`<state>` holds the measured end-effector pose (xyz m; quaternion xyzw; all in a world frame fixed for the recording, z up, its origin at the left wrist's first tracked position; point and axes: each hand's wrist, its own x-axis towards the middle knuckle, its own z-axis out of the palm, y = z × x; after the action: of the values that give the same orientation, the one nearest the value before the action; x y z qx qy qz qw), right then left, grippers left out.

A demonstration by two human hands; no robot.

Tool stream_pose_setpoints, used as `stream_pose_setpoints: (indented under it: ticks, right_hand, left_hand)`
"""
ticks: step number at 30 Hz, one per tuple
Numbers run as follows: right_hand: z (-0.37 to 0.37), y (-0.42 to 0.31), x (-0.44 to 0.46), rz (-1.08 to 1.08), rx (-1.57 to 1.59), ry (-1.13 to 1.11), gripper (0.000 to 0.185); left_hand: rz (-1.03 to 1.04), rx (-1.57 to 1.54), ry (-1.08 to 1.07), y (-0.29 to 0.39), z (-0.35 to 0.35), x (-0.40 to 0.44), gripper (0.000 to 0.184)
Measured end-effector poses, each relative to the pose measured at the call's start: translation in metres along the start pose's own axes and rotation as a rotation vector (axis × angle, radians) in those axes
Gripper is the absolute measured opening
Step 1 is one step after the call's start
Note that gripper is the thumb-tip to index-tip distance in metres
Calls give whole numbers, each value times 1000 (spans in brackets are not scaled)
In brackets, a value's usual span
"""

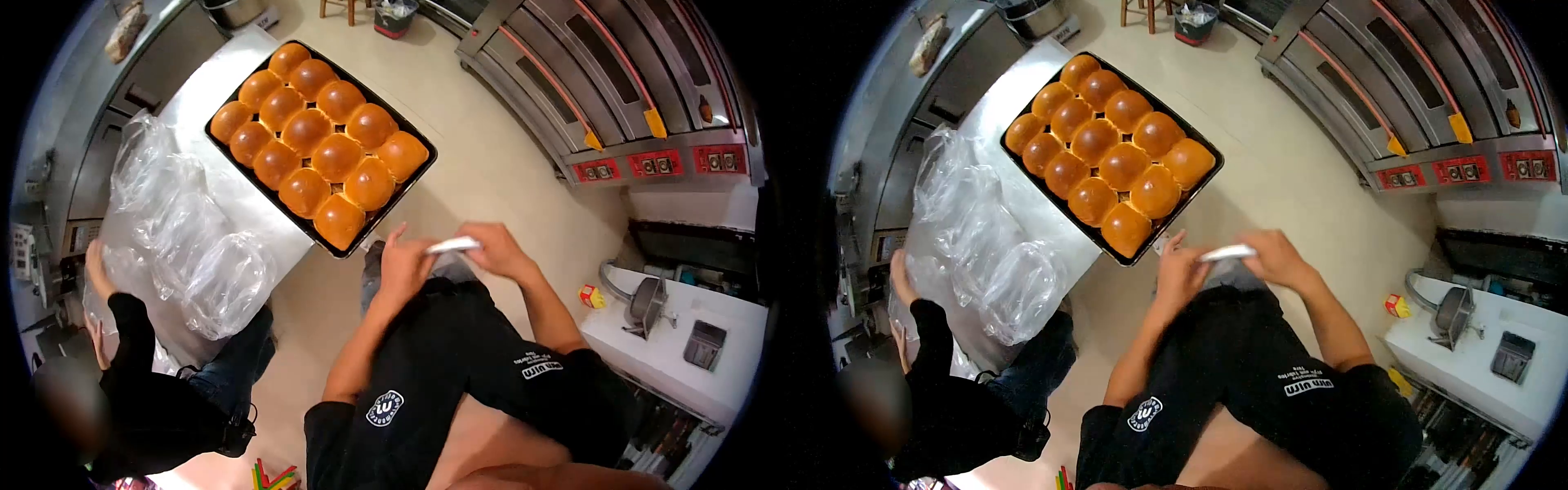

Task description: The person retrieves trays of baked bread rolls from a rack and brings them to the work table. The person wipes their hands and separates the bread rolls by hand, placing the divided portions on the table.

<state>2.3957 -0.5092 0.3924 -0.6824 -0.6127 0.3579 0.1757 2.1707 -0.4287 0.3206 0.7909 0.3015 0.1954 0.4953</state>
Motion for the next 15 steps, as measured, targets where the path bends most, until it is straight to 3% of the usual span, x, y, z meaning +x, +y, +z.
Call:
stream_pose_setpoints:
  ticks: [1,4,5,8,9,12,15]
  right_hand:
    - [-16,-1,15,73,89,-9,22]
    - [-43,21,46,85,559,130,20]
    - [-46,1,63,-9,699,246,24]
    - [-41,35,88,130,586,105,29]
    - [-48,31,99,306,575,25,24]
    - [-63,64,138,343,657,20,20]
    - [-99,72,169,89,703,-361,21]
  left_hand:
    - [60,-119,193,-10,7,14,30]
    - [-361,-463,82,12,-11,51,26]
    - [-385,-542,113,18,-11,62,28]
    - [-533,-724,152,27,-8,96,29]
    - [-551,-757,137,23,-4,103,32]
    - [-608,-768,185,17,-1,110,32]
    - [-399,-572,386,32,-1,117,41]
